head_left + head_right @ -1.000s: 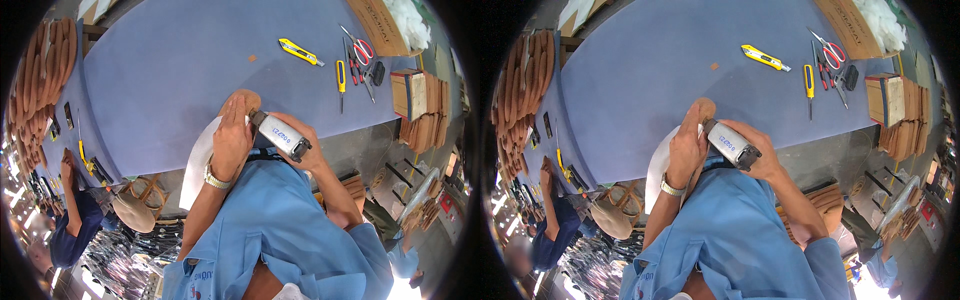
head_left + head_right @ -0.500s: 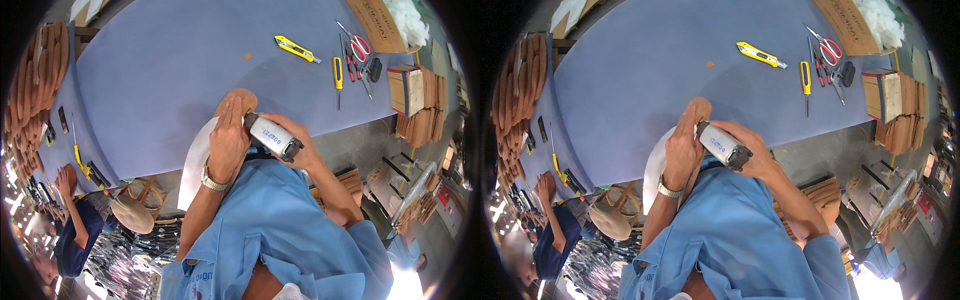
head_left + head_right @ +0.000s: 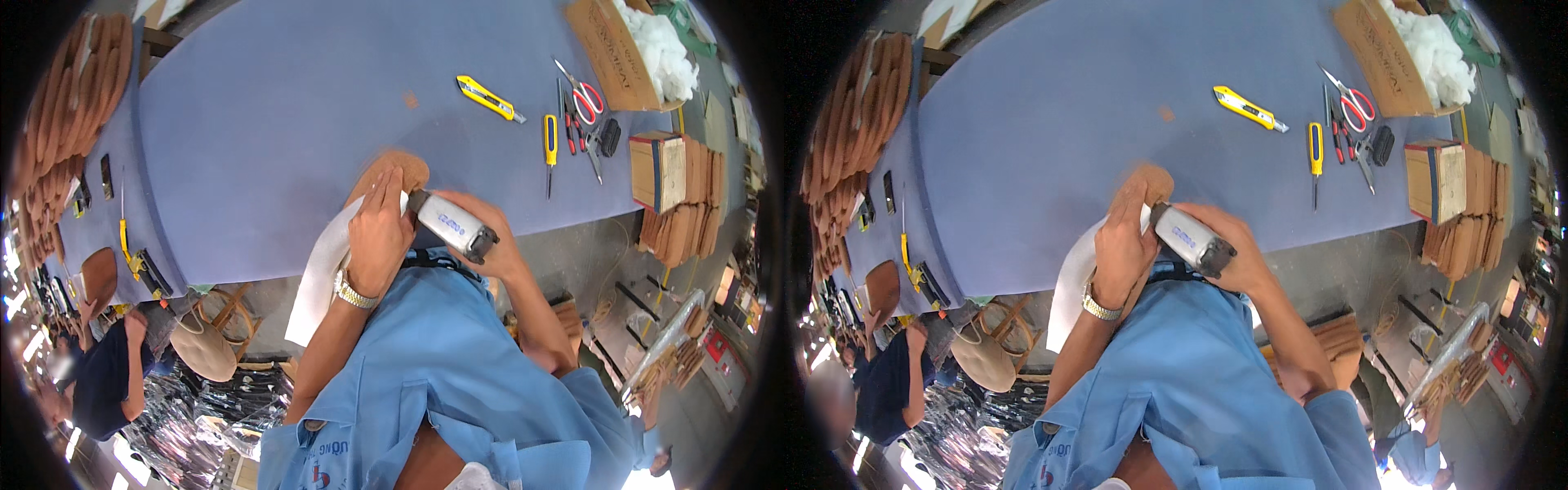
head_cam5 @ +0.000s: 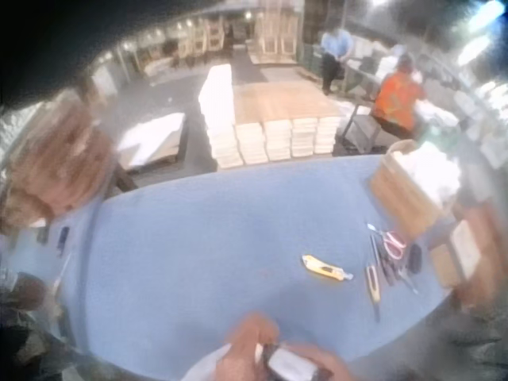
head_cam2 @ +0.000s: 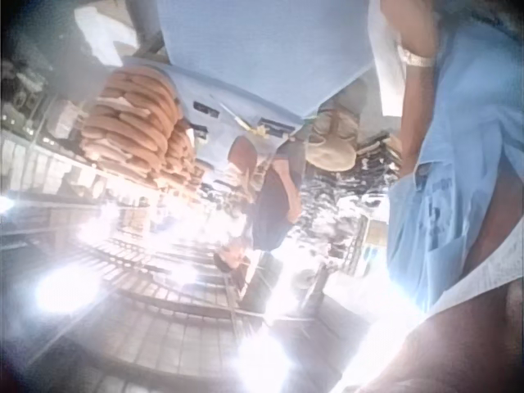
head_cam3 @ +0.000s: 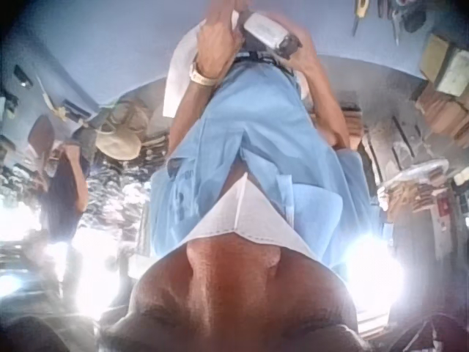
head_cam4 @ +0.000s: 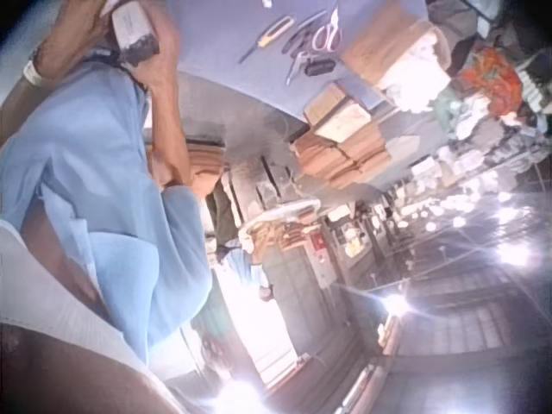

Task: The person assembles a cushion by folding a white fabric cover over a brown foam insert, securing it with a staple gun, and trimming excess fabric with a utility knife. The process is repeated for multiple cushions on a workbench in a factory setting.

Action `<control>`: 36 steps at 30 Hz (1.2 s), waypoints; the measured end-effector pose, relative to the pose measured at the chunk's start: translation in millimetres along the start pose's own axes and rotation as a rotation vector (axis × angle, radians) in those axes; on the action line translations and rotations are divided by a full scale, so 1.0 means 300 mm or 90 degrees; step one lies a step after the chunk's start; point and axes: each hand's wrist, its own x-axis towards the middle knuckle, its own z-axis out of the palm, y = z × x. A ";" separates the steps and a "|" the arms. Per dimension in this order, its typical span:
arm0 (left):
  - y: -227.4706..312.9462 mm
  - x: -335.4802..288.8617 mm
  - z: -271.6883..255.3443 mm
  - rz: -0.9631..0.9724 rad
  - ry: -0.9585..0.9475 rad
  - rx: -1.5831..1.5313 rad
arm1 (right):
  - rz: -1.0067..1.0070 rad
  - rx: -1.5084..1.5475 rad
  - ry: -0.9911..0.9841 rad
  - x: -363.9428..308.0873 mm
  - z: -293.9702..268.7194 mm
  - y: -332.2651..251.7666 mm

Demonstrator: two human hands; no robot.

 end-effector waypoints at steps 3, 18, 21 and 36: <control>-0.030 -0.018 0.046 0.017 0.096 -0.013 | 0.026 -0.009 0.002 -0.042 -0.044 -0.033; -0.028 -0.094 -0.124 -0.021 0.209 -0.014 | 0.109 0.017 -0.062 0.111 0.026 0.185; 0.079 -0.103 -0.279 -0.003 0.318 -0.022 | 0.044 0.284 -0.145 0.164 0.205 0.036; 0.302 -0.197 -0.595 -0.029 0.431 0.161 | -0.253 0.234 -0.201 0.383 0.213 -0.396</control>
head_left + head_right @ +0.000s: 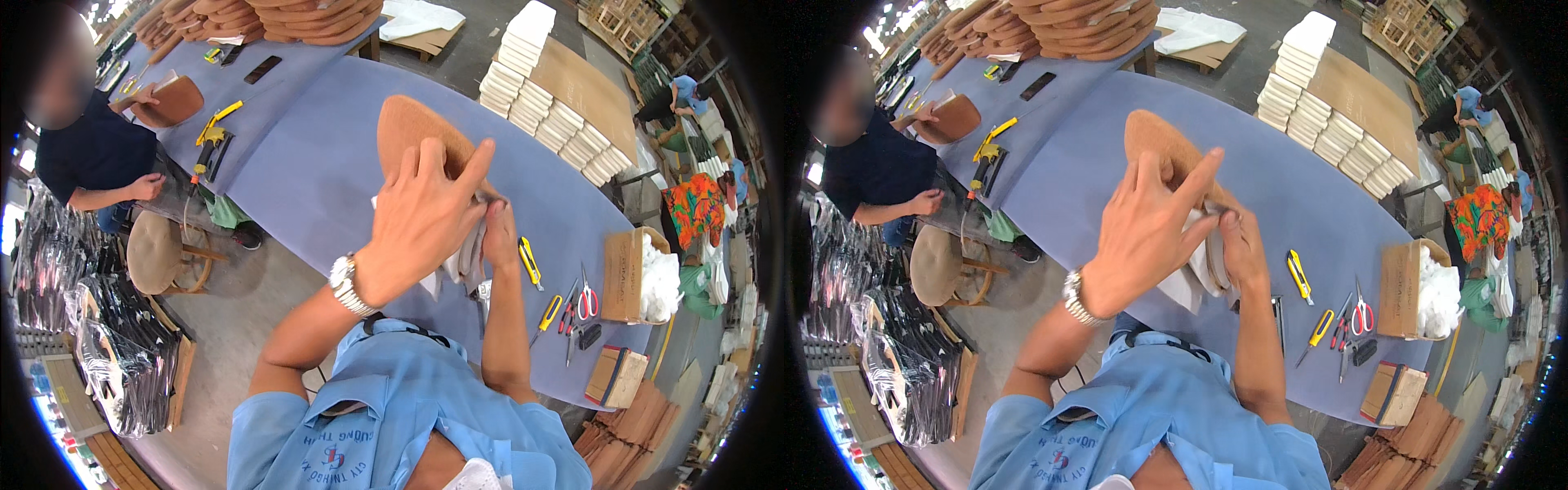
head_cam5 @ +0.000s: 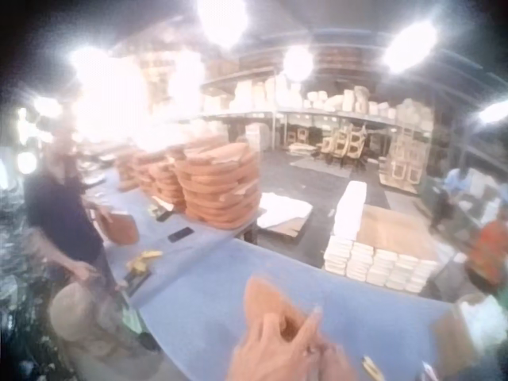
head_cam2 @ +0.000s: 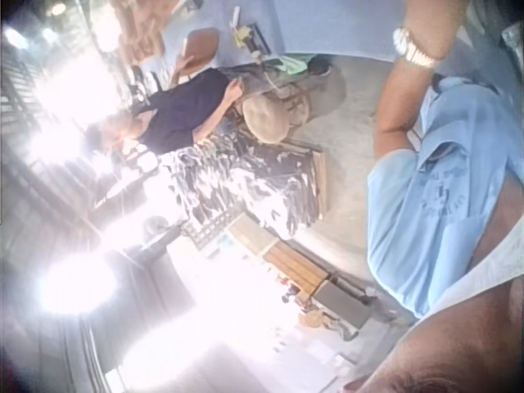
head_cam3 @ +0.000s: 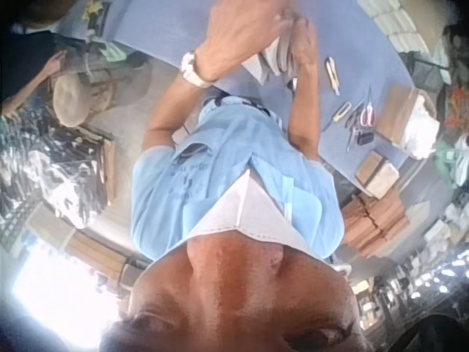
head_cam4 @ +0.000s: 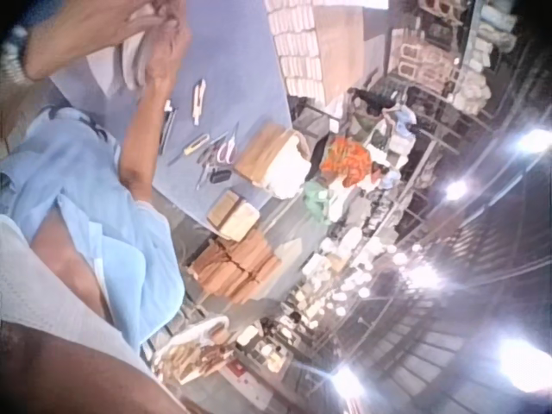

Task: The person assembles a cushion by folding a white fabric cover over a brown foam insert, securing it with a staple gun, and trimming excess fabric with a utility knife. The process is repeated for multiple cushions on a workbench in a factory setting.

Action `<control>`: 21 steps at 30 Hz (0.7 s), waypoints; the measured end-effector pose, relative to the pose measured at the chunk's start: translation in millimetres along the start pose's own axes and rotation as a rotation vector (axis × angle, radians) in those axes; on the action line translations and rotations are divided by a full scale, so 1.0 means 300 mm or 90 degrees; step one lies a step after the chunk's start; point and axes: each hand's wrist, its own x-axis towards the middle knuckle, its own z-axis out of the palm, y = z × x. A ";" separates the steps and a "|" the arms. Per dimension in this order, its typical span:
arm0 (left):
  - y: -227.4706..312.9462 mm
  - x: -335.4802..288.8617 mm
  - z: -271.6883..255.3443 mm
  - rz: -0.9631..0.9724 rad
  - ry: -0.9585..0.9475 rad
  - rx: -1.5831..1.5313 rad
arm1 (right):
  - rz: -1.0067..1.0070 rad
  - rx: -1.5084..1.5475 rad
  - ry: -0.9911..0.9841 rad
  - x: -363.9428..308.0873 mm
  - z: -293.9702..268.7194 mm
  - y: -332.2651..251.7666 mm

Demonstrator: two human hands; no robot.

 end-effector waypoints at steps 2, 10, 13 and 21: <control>-0.035 0.007 -0.054 0.100 -0.035 0.026 | -0.049 -0.009 -0.003 0.004 -0.022 0.052; -0.209 0.205 -0.092 0.184 -0.252 -0.039 | 0.154 -0.249 -0.039 0.011 -0.167 0.109; -0.297 0.180 -0.076 0.153 -0.046 0.010 | 0.235 -0.200 0.092 -0.038 -0.346 0.270; -0.344 -0.071 -0.159 -0.106 -0.101 -0.166 | 0.638 -0.366 0.371 -0.482 -0.812 0.756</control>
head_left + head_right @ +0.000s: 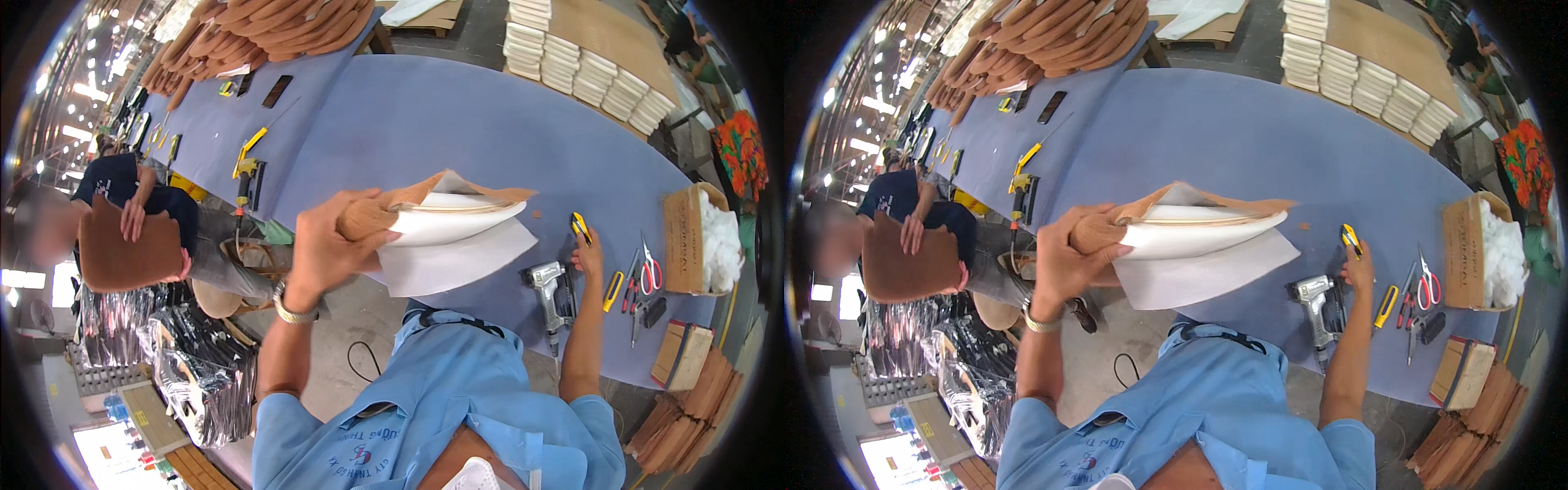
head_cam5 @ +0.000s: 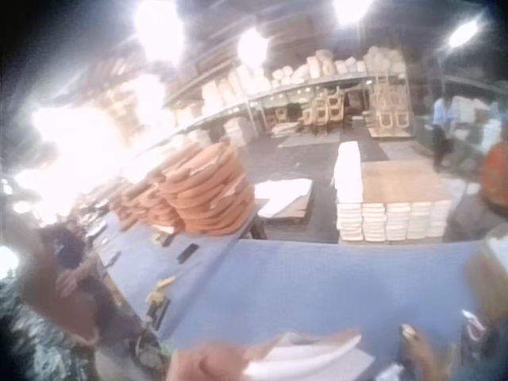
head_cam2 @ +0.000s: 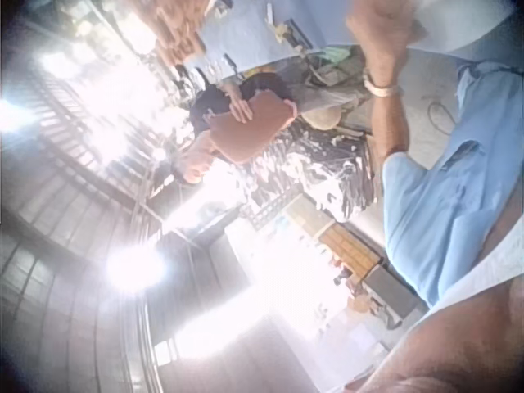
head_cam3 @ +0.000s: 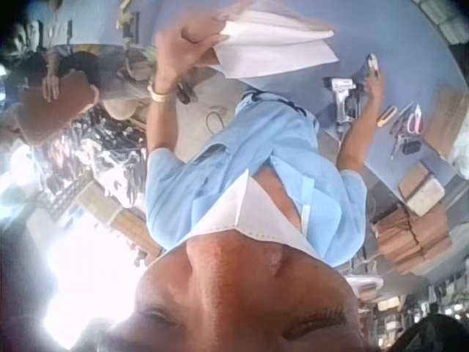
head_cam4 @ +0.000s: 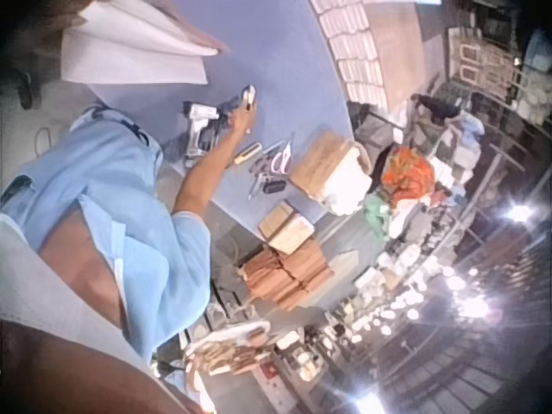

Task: The person assembles a cushion by folding a white fabric cover over a brown foam insert, securing it with a staple gun, and trimming excess fabric with a utility knife. The process is repeated for multiple cushions on a workbench in a factory setting.

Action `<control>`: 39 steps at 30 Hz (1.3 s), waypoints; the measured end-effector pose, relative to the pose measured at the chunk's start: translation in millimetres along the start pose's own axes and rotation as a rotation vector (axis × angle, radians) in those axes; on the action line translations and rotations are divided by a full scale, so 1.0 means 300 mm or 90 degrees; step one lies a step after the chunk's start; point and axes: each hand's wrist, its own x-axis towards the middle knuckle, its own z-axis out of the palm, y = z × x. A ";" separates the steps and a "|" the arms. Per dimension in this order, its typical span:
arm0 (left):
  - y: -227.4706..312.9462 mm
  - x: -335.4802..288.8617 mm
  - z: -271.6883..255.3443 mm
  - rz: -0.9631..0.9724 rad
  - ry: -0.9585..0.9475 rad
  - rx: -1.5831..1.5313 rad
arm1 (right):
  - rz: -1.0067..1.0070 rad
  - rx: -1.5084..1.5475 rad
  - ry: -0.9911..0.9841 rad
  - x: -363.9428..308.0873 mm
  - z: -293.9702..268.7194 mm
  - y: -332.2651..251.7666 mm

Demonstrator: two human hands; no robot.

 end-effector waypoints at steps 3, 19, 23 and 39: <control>0.038 -0.076 0.065 -0.044 0.084 -0.026 | 0.004 -0.026 0.028 0.031 0.037 0.016; -0.333 -0.347 0.536 -0.140 0.098 -0.121 | -0.299 0.577 -0.066 -0.273 -0.255 -0.301; -0.331 -0.318 0.510 -0.096 0.113 -0.134 | -0.363 0.524 -0.280 -0.417 -0.166 -0.488; -0.271 -0.372 0.521 -0.133 0.128 -0.285 | -1.033 -0.509 -0.555 -0.735 0.208 -0.935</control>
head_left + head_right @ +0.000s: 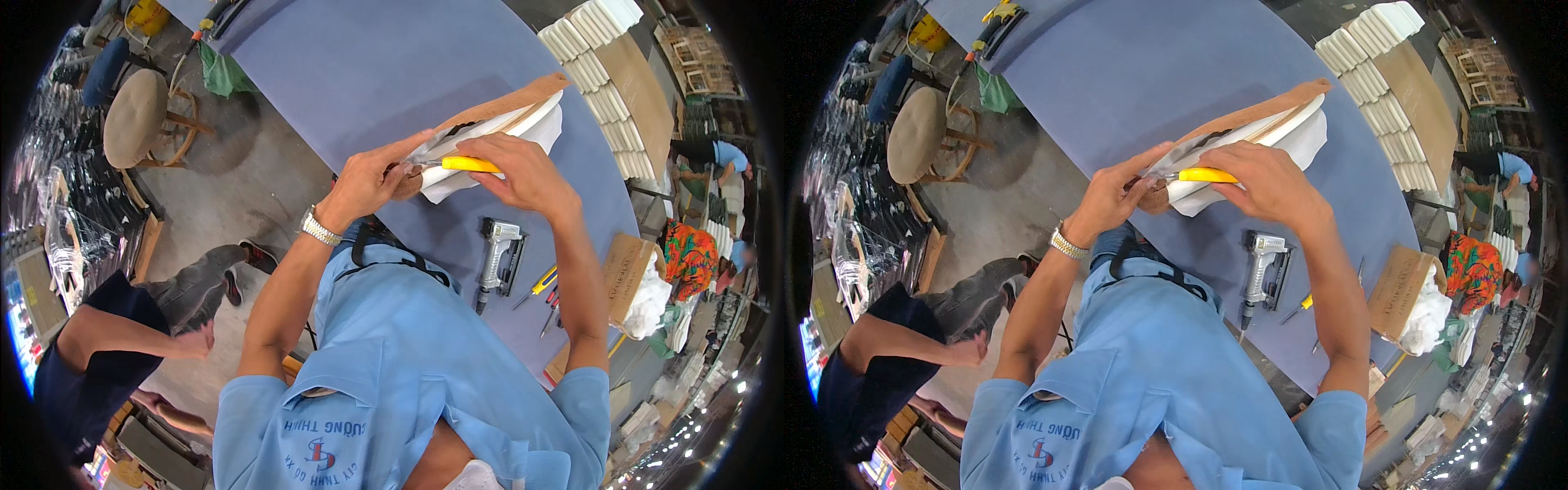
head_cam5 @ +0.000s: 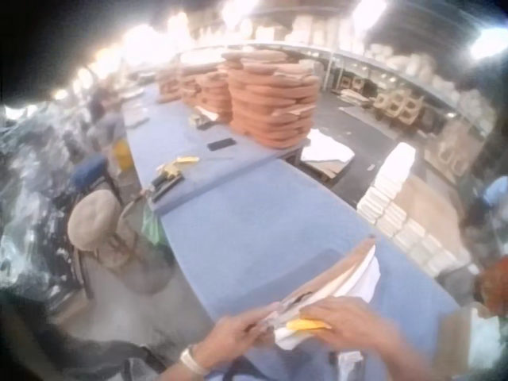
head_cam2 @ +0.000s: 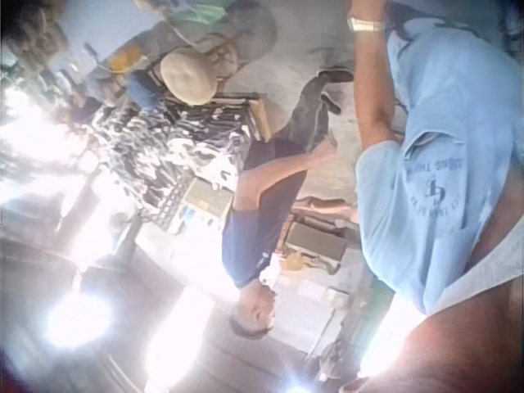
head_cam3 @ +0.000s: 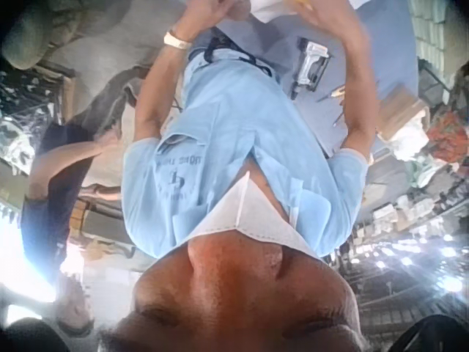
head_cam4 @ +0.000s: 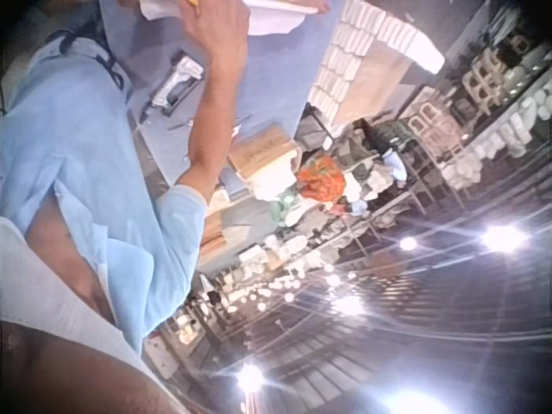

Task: The person assembles a cushion by folding a white fabric cover over a brown foam insert, securing it with a staple gun, and trimming excess fabric with a utility knife. The process is repeated for multiple cushions on a workbench in a factory setting.

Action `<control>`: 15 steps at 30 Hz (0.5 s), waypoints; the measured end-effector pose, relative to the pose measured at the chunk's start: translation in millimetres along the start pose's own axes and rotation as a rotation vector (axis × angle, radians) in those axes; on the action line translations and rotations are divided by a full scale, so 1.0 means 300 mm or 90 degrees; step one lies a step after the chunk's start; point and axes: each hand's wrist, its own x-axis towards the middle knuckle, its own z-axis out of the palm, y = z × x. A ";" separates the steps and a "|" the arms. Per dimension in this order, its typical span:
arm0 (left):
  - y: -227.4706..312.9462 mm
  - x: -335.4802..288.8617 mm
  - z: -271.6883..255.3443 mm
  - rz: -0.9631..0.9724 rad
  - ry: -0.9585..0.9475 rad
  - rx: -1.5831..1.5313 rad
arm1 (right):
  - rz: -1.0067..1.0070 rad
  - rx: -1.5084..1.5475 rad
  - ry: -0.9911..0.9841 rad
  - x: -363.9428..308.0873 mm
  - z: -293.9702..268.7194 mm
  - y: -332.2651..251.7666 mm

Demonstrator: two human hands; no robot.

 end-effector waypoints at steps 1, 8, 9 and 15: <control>-0.002 -0.001 -0.004 0.020 -0.029 0.012 | 0.014 -0.003 -0.038 -0.002 -0.009 0.009; -0.016 0.010 -0.050 -0.017 -0.178 0.053 | -0.005 -0.047 -0.142 0.007 -0.044 0.002; -0.022 0.009 -0.049 -0.006 -0.175 0.034 | -0.006 -0.055 -0.144 0.009 -0.038 0.001; -0.020 0.058 -0.068 -0.069 -0.238 0.056 | 0.004 -0.098 -0.177 0.016 -0.028 -0.019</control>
